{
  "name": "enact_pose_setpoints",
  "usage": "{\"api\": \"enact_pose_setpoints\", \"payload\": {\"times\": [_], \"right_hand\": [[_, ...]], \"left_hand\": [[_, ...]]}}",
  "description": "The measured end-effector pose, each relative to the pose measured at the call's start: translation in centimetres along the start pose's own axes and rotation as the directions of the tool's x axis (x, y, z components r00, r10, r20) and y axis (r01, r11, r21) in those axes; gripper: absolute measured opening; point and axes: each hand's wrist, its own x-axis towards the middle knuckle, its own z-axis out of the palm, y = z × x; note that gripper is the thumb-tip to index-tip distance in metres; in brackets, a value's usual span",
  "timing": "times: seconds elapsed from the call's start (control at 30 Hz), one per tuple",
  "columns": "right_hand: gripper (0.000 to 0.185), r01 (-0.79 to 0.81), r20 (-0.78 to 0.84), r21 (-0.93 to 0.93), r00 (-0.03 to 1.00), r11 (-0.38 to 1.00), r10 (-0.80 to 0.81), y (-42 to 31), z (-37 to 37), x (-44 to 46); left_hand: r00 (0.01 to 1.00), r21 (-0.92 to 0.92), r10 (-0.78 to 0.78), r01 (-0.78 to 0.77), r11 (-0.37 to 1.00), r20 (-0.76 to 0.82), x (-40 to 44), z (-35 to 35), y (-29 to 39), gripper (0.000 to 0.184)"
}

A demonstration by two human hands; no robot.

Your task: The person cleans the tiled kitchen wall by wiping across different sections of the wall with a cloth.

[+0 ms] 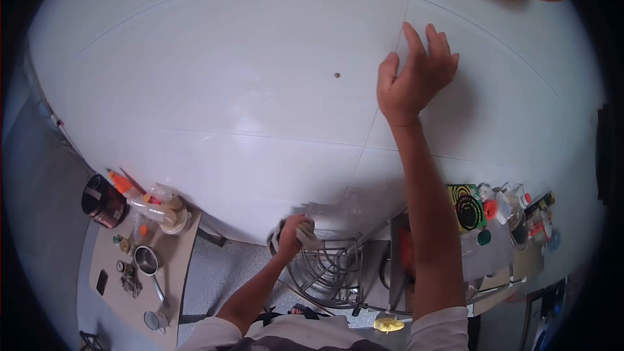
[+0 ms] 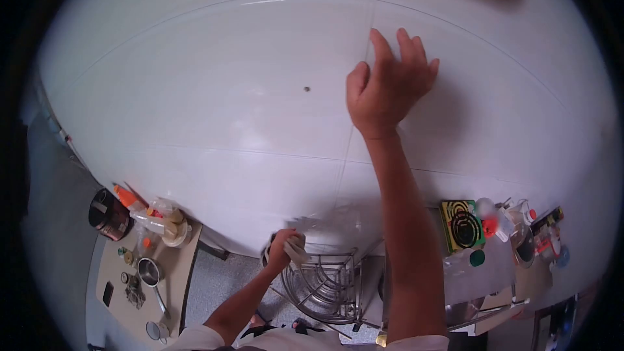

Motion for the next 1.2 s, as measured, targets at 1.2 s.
{"api": "enact_pose_setpoints", "payload": {"times": [1.2], "right_hand": [[0.034, -0.740, 0.222, 0.275, 0.670, 0.613, 0.708, -4.6, -10.3, -11.0]], "left_hand": [[0.631, -0.372, -0.731, 0.764, 0.528, 0.260, -14.4, -12.2, 7.5, 0.034]]}}
